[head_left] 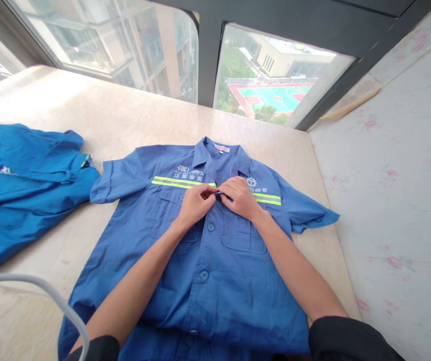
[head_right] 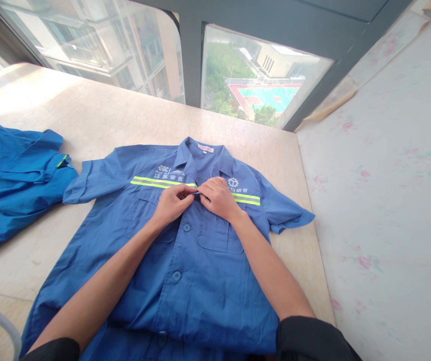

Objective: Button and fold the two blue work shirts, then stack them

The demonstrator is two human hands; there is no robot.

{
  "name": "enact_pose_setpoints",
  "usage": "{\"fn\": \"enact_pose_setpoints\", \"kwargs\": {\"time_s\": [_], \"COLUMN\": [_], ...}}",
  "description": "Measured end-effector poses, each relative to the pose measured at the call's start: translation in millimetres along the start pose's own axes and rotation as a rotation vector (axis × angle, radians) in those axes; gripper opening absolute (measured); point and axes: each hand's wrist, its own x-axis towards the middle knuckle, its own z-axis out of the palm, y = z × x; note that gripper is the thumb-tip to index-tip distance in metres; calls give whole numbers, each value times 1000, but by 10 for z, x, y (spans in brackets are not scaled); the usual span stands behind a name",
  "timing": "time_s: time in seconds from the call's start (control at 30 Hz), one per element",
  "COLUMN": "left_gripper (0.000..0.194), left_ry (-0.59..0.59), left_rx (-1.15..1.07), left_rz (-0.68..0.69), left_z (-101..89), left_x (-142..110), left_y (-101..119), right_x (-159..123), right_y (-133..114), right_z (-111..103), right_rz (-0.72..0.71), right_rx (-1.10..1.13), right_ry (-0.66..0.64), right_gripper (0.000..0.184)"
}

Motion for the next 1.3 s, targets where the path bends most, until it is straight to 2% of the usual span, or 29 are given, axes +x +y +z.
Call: {"fn": "enact_pose_setpoints", "kwargs": {"time_s": [0.23,0.4,0.6,0.8,1.03,1.3], "left_gripper": [17,21,20,23,22,22], "left_ry": [12,52,61,68,80,109], "left_rx": [94,153,73,63,82,239], "left_rz": [99,76,36,19,26,170], "left_z": [46,65,45,44,62,89], "left_x": [-33,-29,-16,-20,-23,-33], "left_y": [-54,-53,-19,-15,-11,-71], "right_x": [-22,-27,-23,-26,-5,16], "right_y": [27,24,16,44,50,53], "right_z": [22,23,18,36,25,35], "right_rz": [-16,-25,-11,-3,38,138], "right_rx": [13,18,53,91,158,222], "right_ry": [14,40,84,57,41,-30], "right_gripper": [19,21,18,21,13,14]}}
